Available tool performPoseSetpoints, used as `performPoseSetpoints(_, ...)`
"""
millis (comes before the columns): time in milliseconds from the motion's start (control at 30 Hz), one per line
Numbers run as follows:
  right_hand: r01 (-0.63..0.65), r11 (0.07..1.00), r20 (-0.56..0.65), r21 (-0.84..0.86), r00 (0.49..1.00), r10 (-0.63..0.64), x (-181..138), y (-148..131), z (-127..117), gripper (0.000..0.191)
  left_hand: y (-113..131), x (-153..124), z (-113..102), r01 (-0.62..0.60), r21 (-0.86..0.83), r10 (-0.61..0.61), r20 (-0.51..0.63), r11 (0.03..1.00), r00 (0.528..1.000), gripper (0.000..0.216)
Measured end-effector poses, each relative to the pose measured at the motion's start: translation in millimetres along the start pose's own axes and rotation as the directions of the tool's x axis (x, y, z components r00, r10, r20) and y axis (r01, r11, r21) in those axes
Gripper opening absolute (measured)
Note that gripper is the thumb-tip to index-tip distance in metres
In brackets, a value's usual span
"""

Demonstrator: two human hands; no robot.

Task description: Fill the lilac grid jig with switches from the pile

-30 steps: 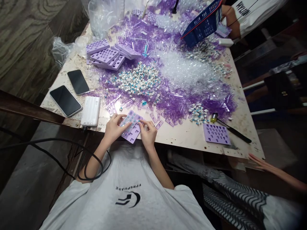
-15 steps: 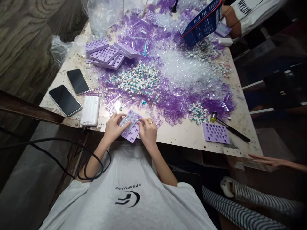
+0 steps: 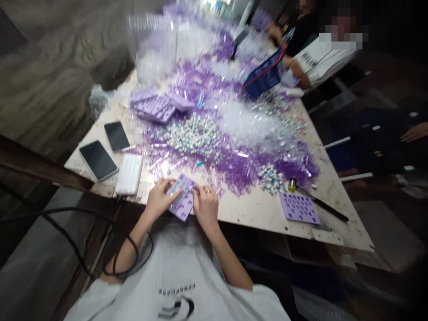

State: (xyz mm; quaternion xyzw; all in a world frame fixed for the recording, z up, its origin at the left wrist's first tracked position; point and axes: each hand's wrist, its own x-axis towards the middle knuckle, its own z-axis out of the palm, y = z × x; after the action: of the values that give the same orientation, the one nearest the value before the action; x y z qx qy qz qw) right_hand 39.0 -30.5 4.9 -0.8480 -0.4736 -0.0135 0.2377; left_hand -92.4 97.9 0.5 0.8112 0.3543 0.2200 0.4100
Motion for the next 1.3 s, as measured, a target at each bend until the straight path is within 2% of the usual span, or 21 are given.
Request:
performPoseSetpoints(267, 0.076, 0.994, -0.059, -0.081, 0.995, -0.081, 10.4, 0.2, 10.2, 0.023, -8.9, 6.4, 4.2, 0.008, 0.014, -0.008, -0.008, 1.0, 1.0, 0.038)
performPoseSetpoints(367, 0.091, 0.989, -0.034, -0.113, 0.995, -0.095, 11.6, -2.2, 7.1, 0.023, -8.2, 7.3, 4.2, 0.014, 0.019, -0.013, -0.018, 1.0, 1.0, 0.04)
performPoseSetpoints(500, 0.076, 0.997, -0.013, -0.017, 0.997, -0.076, 12.7, -1.7, -1.1, 0.016, -6.5, 8.3, 4.1, 0.03, 0.02, -0.029, -0.015, 0.999, 0.999, 0.043)
performPoseSetpoints(567, 0.038, 0.995, -0.033, 0.092, 0.999, -0.035, 18.5, 3.4, -5.9, 0.016, -7.1, 8.8, 4.5, 0.033, 0.011, -0.033, -0.011, 0.999, 0.999, 0.044)
performPoseSetpoints(667, 0.021, 0.982, -0.058, 0.186, 0.998, -0.011, 37.8, 18.5, -12.0, 0.028, -9.4, 9.1, 5.2, 0.023, 0.013, -0.023, -0.006, 1.0, 1.0, 0.044)
performPoseSetpoints(800, 0.087, 0.988, 0.0, 0.129, 0.996, -0.087, 66.8, 43.0, -10.8, 0.038, -10.8, 8.4, 4.6, 0.0, 0.021, 0.0, -0.008, 1.0, 1.0, 0.042)
performPoseSetpoints(900, 0.111, 0.989, 0.044, 0.102, 0.992, -0.116, 76.2, 54.4, -3.1, 0.031, -9.4, 7.5, 3.8, -0.01, 0.021, 0.01, -0.009, 1.0, 1.0, 0.042)
performPoseSetpoints(1033, 0.124, 0.989, 0.015, 0.086, 0.992, -0.126, 76.7, 61.2, 5.2, 0.025, -8.6, 7.5, 3.9, -0.02, 0.028, 0.021, -0.035, 0.999, 0.999, 0.041)
performPoseSetpoints(1167, 0.092, 0.973, -0.074, 0.21, 0.994, -0.078, 77.6, 66.3, 5.5, 0.02, -10.8, 8.2, 4.7, -0.019, 0.025, 0.02, -0.033, 1.0, 0.999, 0.041)
performPoseSetpoints(1300, 0.062, 0.89, -0.166, 0.452, 0.986, 0.016, 71.0, 62.8, 0.4, 0.016, -13.3, 8.3, 5.8, -0.016, 0.028, 0.016, -0.001, 0.999, 1.0, 0.042)
